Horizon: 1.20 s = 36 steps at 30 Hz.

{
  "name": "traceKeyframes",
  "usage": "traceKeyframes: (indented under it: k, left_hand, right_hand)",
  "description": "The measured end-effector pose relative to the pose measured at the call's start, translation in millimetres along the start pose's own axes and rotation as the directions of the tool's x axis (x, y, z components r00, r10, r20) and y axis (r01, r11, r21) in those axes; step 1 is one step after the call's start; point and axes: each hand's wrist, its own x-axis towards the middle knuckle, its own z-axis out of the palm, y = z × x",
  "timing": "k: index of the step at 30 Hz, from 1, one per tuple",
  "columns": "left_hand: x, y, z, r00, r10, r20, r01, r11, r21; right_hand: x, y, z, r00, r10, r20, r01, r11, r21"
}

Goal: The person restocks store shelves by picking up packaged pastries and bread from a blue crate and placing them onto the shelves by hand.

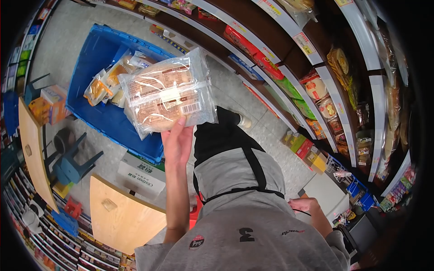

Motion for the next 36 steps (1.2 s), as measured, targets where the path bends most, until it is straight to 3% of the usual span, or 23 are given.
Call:
traceKeyframes:
  k: [1,3,4,6,10,16,21,28,30,36]
  left_hand:
    - [0,2,0,1.0,0.007,0.002,-0.007,1.0,0.01]
    - [0,3,1,1.0,0.019,-0.006,-0.019,0.999,0.048]
    - [1,3,1,1.0,0.031,-0.005,-0.03,0.996,0.083]
    - [1,3,0,0.999,0.031,-0.006,-0.031,0.996,0.081]
    - [-3,3,-2,0.999,0.034,-0.029,-0.031,0.997,0.077]
    - [-5,3,-5,0.999,0.015,-0.038,-0.014,0.999,0.044]
    - [-4,3,-12,1.0,0.002,-0.028,-0.002,1.0,-0.013]
    - [-5,6,-12,0.999,0.02,-0.032,-0.018,0.999,0.048]
    - [-5,6,-12,0.999,0.018,-0.032,-0.016,0.999,0.048]
    - [-3,7,-16,0.999,0.024,-0.024,-0.023,0.999,0.043]
  right_hand:
    - [-6,2,-3,1.0,0.007,0.003,-0.007,1.0,0.0]
    - [-16,5,-5,0.986,-0.154,0.069,0.153,0.988,0.019]
    - [-16,7,-12,0.986,-0.151,0.069,0.15,0.988,0.019]
    - [-12,4,-21,0.997,-0.067,-0.043,0.06,0.986,-0.158]
    - [-6,-13,-5,0.992,-0.063,-0.105,0.037,0.972,-0.233]
    - [11,-10,-3,0.981,-0.102,-0.166,0.081,0.988,-0.128]
    - [16,-10,1,0.986,-0.147,-0.079,0.141,0.987,-0.079]
    - [2,-42,44,0.988,-0.117,-0.103,0.105,0.988,-0.115]
    - [-6,-56,65,0.972,-0.11,-0.209,0.086,0.989,-0.121]
    - [6,-52,59,0.99,-0.072,-0.123,0.056,0.99,-0.128]
